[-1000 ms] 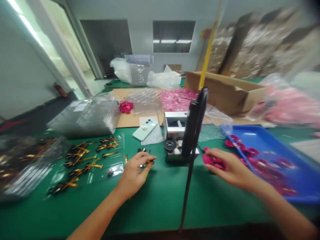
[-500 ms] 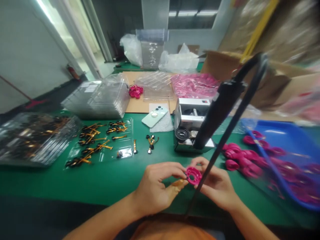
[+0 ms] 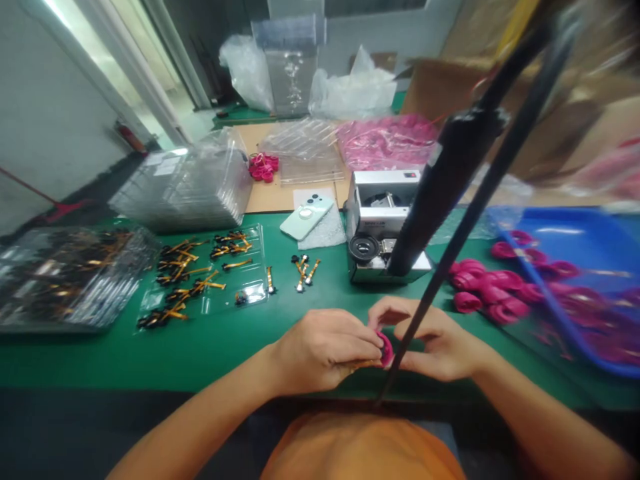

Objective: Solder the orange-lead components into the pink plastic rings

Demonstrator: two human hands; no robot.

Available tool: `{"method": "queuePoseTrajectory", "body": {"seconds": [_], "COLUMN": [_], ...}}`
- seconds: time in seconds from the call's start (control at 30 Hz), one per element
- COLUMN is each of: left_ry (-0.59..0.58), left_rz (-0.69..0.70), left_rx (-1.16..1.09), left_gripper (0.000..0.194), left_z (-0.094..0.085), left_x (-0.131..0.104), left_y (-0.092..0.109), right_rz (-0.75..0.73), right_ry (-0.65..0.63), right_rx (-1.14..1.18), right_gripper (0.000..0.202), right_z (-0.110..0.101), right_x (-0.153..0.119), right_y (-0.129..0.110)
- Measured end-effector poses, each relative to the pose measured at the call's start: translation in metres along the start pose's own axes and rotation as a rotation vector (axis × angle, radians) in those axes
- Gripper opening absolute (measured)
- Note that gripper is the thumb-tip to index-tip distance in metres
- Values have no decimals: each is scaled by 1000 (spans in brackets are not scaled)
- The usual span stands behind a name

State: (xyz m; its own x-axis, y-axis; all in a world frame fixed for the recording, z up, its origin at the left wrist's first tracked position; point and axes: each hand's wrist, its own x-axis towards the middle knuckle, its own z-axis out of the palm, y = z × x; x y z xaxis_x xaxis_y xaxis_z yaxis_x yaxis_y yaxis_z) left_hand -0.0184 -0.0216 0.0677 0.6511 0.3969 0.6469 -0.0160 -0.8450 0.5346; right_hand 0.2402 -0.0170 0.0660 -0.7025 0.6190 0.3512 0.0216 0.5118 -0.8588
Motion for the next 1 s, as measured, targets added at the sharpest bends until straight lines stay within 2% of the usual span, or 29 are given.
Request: {"method": "queuePoseTrajectory", "body": {"seconds": [0.13, 0.2, 0.27, 0.4, 0.43, 0.5, 0.57, 0.63, 0.7, 0.73, 0.8, 0.87, 0.93, 1.0], "left_ry": [-57, -76, -63, 116, 146, 152, 95, 10, -66, -83, -85, -56, -35, -13], "left_rz": [22, 37, 84, 154, 148, 110, 52, -14, -58, -64, -49, -28, -57, -139], "left_rx": [111, 177, 225, 308, 329, 380, 430, 460, 460, 456, 457, 468, 469, 438], "left_gripper": [13, 13, 14, 14, 15, 15, 15, 17, 18, 18, 18, 17, 19, 21], "left_z": [-8, -9, -5, 14, 19, 26, 31, 36, 41, 43, 46, 48, 49, 50], "left_x": [3, 3, 3, 0, -1, -3, -6, -11, -17, -20, -25, -30, -34, -37], "left_y": [2, 2, 2, 0, -1, -5, -12, -20, -27, -30, -32, -31, -30, -29], "right_rz": [134, 193, 203, 138, 132, 142, 156, 159, 113, 89, 69, 70, 50, 46], "right_ry": [-45, -26, 27, 120, 125, 158, 292, 562, 776, 817, 776, 751, 794, 820], "right_rx": [203, 295, 351, 295, 247, 109, -56, -197, -285, -318, -355, -362, -347, -319], "right_gripper": [12, 9, 20, 51, 52, 37, 8, 14, 27, 39, 52, 41, 25, 32], "right_z": [3, 8, 14, 16, 12, -2, -20, -37, -46, -47, -45, -40, -34, -30], "right_x": [-2, -4, -6, -5, -6, -9, -13, -12, 0, 10, 34, 58, 73, 73], "right_y": [4, 9, 15, 19, 17, 8, -2, -11, -15, -16, -15, -13, -13, -13]}}
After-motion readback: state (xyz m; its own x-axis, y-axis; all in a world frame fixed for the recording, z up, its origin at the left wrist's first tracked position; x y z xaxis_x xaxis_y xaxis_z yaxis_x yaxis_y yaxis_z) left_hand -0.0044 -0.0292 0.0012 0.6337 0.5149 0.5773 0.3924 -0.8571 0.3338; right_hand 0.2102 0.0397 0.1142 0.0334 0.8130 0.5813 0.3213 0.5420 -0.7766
